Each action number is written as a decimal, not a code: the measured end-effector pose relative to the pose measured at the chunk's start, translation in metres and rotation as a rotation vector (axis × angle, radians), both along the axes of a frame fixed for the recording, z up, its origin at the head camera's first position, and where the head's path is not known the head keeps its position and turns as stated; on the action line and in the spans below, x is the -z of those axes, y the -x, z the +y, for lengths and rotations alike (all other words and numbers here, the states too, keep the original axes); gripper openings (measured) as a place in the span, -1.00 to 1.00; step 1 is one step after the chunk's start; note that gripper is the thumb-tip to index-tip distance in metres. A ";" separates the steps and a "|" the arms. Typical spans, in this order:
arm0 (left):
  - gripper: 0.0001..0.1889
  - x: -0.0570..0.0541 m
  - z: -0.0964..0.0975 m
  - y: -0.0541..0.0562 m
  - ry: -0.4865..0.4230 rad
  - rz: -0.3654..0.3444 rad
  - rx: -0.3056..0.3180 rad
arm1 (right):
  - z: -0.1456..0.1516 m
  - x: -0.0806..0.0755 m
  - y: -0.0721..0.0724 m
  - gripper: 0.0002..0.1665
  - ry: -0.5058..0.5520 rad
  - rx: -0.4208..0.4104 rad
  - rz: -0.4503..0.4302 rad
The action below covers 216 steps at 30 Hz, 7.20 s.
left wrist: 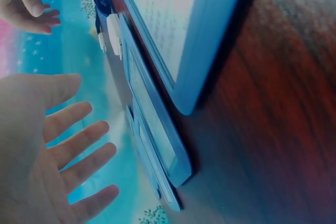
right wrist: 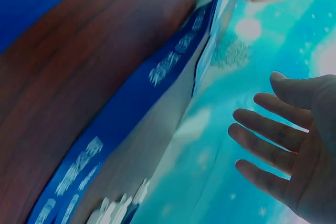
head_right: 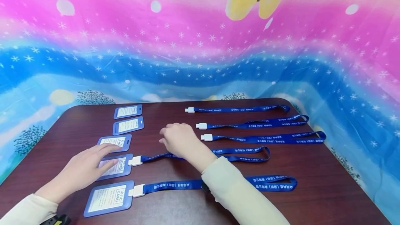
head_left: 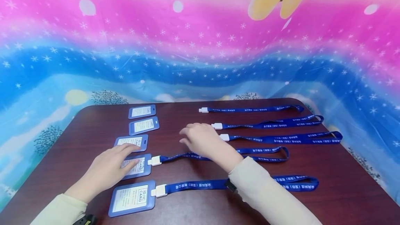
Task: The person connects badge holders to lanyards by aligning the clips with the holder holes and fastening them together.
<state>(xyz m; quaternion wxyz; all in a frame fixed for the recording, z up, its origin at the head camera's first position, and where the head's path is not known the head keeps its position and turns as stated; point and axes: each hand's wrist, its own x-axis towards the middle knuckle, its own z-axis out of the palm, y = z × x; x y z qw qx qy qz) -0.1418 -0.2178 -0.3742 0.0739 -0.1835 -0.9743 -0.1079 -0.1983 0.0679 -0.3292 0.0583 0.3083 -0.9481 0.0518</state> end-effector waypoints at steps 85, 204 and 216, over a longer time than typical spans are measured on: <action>-0.40 0.019 -0.029 0.061 -0.014 -0.125 -0.065 | 0.102 0.036 0.043 -0.78 -0.006 0.253 -0.132; -0.40 0.014 0.020 0.070 -0.084 -0.215 -0.085 | -0.093 0.049 0.050 -0.79 -0.105 0.046 -0.043; -0.40 0.014 0.022 0.069 -0.101 -0.218 -0.090 | -0.098 0.050 0.049 -0.78 -0.132 0.034 -0.004</action>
